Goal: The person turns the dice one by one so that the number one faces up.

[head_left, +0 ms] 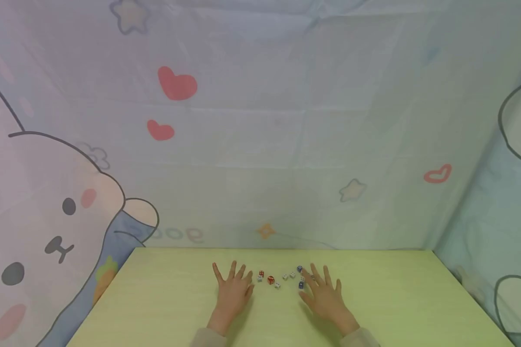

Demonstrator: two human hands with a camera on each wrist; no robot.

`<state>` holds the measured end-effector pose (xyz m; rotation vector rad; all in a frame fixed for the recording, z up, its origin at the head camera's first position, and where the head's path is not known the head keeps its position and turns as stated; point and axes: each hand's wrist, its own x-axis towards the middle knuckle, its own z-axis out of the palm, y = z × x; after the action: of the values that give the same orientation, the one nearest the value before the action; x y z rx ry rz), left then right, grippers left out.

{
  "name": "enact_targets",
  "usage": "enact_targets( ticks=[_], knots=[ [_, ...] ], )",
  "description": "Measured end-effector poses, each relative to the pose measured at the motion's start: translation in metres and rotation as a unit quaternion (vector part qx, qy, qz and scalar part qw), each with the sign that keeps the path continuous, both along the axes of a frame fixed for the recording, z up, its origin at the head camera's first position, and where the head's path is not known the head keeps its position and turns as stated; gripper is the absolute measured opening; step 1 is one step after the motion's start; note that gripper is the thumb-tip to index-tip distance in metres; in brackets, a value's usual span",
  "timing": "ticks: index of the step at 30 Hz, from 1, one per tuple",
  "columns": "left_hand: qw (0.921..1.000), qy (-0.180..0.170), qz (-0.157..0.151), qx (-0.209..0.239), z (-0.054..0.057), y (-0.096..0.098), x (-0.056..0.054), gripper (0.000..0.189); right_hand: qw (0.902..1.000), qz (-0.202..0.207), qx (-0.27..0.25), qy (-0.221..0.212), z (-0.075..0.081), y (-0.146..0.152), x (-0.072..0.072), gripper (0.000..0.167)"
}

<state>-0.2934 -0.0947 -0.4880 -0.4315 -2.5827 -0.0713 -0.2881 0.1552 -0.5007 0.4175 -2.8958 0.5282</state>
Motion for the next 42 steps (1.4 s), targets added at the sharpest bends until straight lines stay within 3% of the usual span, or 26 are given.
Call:
enact_targets(
  ticks=[5,12,15,20,26,34,42],
  knots=[
    [0.9991,0.001,-0.026,-0.033,-0.001,-0.010,-0.005,0.026,0.9998,0.010,0.009,0.016,0.001,0.003,-0.002,0.055],
    [0.9922,0.064,-0.093,-0.053,-0.006,-0.027,-0.010,0.019,0.9993,0.025,0.023,0.018,-0.002,0.009,-0.004,0.053],
    [0.9903,0.068,-0.109,-0.053,-0.010,-0.031,-0.014,0.015,0.9988,0.028,0.034,0.021,-0.003,0.012,-0.004,0.052],
    [0.9917,0.030,-0.113,-0.055,-0.013,-0.034,-0.016,0.010,0.9980,0.042,0.020,0.042,-0.006,0.018,-0.006,0.051],
    [0.9894,0.024,-0.105,-0.097,-0.013,-0.034,-0.016,0.010,0.9955,0.069,0.003,0.064,-0.011,0.027,-0.008,0.053],
    [0.9876,0.010,-0.104,-0.117,-0.011,-0.032,-0.018,0.008,0.9979,0.050,0.024,0.033,-0.002,0.030,-0.016,0.044],
    [0.9868,0.002,-0.103,-0.125,-0.012,-0.031,-0.017,0.005,0.9968,0.038,0.034,0.061,-0.005,0.038,-0.027,0.035]
  ],
)
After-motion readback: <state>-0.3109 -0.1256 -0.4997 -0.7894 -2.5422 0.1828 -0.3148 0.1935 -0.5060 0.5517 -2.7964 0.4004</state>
